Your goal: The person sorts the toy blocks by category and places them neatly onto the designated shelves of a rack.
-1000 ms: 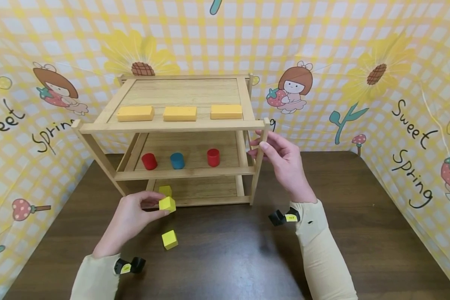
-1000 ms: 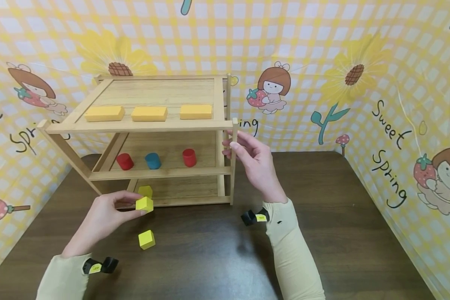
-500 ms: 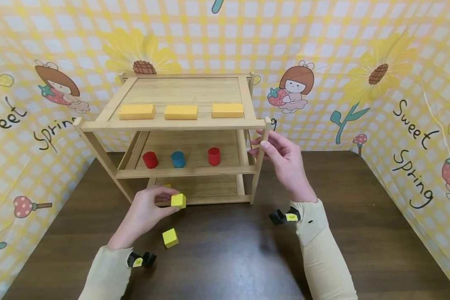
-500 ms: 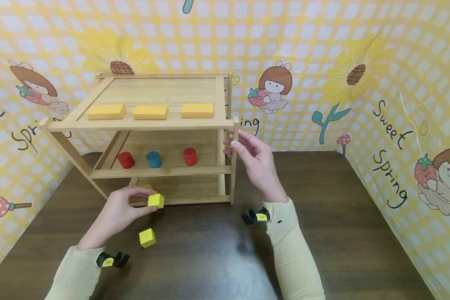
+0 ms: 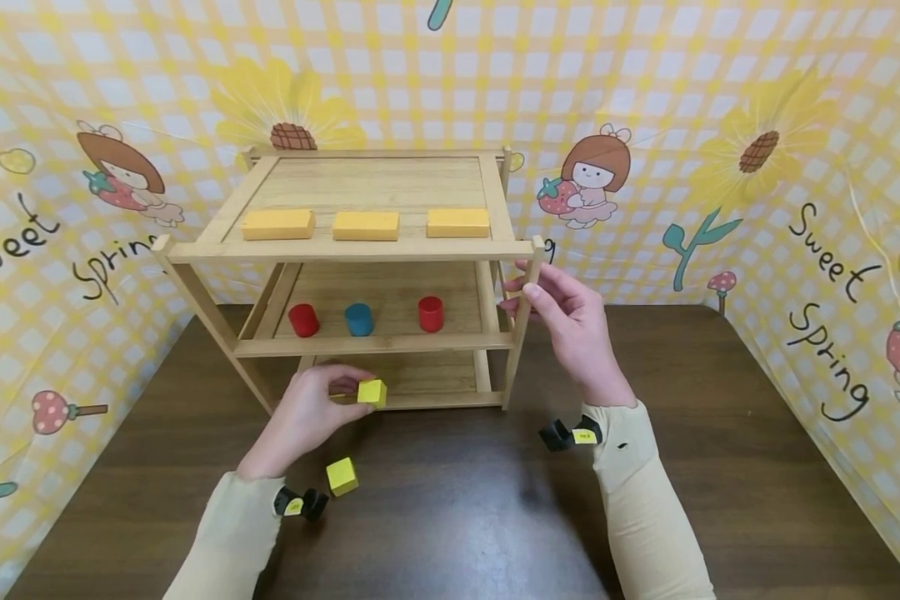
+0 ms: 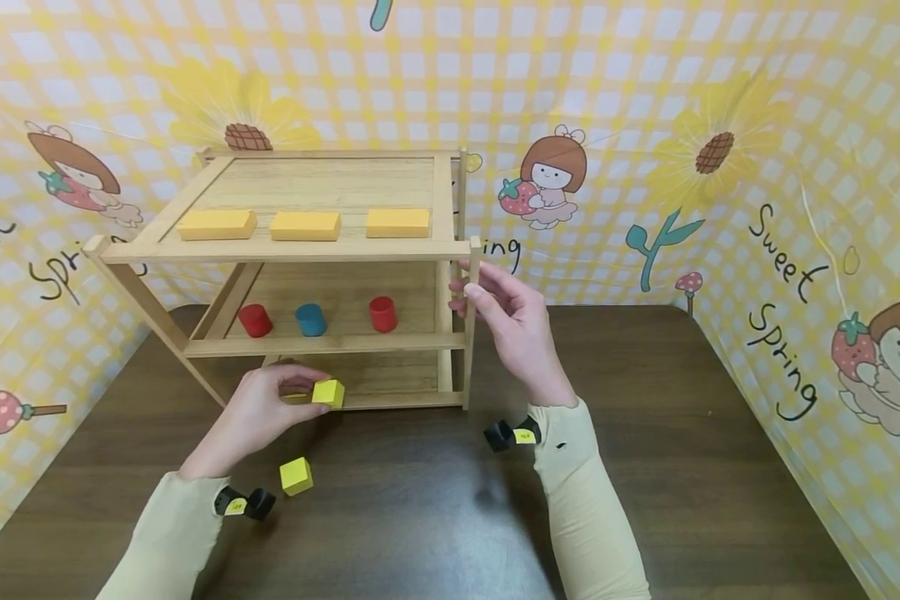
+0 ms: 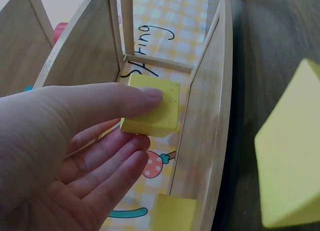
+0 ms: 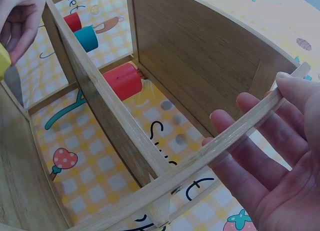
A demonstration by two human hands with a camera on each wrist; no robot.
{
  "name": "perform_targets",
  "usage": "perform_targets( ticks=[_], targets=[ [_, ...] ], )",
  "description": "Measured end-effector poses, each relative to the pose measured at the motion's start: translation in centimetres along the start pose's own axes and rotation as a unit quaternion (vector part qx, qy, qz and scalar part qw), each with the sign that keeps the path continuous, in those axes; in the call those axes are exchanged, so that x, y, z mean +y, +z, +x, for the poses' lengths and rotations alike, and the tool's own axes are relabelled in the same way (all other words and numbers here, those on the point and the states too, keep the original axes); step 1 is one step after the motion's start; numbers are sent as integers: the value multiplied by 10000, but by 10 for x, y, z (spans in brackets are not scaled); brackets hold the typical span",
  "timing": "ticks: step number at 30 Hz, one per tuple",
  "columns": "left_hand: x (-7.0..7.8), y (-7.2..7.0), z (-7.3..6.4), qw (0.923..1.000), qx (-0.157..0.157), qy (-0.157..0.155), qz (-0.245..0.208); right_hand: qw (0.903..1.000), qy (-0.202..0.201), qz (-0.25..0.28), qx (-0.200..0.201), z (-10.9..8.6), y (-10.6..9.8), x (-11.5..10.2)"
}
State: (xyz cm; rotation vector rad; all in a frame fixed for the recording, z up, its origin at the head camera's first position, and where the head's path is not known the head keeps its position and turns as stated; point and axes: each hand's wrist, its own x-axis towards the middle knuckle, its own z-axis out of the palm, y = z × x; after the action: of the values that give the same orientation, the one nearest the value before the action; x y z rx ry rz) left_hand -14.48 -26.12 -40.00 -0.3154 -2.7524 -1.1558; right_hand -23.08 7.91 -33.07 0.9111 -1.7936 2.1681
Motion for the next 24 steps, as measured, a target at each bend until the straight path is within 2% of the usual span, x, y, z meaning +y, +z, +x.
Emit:
perform_targets(
  ticks=[8,24],
  targets=[
    [-1,2,12,9995,-133,-255,96,9999,35,-142,29,-1,-1,0],
    [-1,5,25,9991,-132,-270,285,10000,-72,-69,0,-1,0,1]
  ],
)
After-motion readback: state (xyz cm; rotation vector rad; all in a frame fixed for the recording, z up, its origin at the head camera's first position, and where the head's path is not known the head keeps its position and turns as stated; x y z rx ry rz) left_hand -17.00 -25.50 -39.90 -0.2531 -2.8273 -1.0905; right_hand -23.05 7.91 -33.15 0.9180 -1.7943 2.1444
